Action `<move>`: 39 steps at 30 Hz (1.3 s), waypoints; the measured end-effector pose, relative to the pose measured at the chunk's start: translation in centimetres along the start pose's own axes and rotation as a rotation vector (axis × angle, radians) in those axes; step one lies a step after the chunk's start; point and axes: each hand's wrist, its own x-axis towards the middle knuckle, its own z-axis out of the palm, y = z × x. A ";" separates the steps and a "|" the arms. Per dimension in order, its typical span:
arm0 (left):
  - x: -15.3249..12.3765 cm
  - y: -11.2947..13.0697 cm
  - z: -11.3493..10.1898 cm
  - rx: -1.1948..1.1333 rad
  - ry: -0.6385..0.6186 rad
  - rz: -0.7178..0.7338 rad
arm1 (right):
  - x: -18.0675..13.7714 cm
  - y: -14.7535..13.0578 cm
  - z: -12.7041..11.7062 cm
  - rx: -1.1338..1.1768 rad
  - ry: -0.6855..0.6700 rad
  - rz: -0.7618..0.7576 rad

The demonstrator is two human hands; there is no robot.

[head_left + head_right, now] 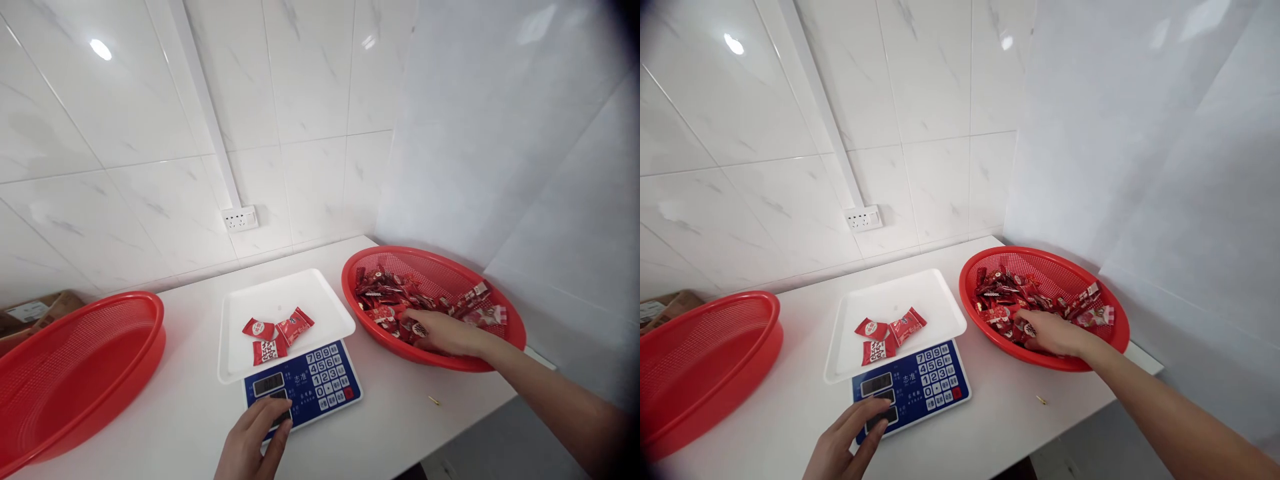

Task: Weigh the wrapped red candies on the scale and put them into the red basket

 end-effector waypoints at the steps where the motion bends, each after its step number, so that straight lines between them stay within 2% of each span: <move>1: 0.0 0.0 0.0 0.011 0.012 0.000 | 0.0 0.0 -0.2 0.021 -0.022 0.002; 3: -0.1 -0.2 -0.1 0.021 0.019 -0.001 | 0.1 0.3 -0.7 0.069 -0.030 0.009; 11: -0.4 -0.6 -0.1 -0.014 -0.011 -0.006 | 0.7 1.6 -1.9 0.372 0.179 0.127; 16: -0.3 -0.4 -0.1 -0.022 -0.023 -0.013 | 0.4 1.3 -2.0 0.360 0.216 0.096; 20: -0.3 -0.2 -0.2 -0.001 -0.001 -0.011 | 0.2 0.1 -2.4 0.189 0.116 0.080; 23: -0.3 -0.2 -0.2 0.015 0.018 -0.003 | 0.8 -1.0 -2.5 0.098 -0.050 -0.026; 25: -0.3 -0.2 -0.2 0.009 0.008 -0.005 | 1.6 -1.7 -2.2 0.060 -0.099 -0.107; 28: -0.4 -0.2 -0.2 -0.013 -0.011 -0.015 | 3.1 -2.6 -1.3 0.009 -0.092 -0.130; 33: -0.4 -0.2 -0.6 -0.038 -0.022 -0.036 | 4.2 -3.4 -0.1 -0.016 -0.102 -0.071; 39: -0.5 0.0 -0.9 -0.009 0.015 -0.034 | 3.3 -2.1 -1.3 0.017 -0.060 -0.030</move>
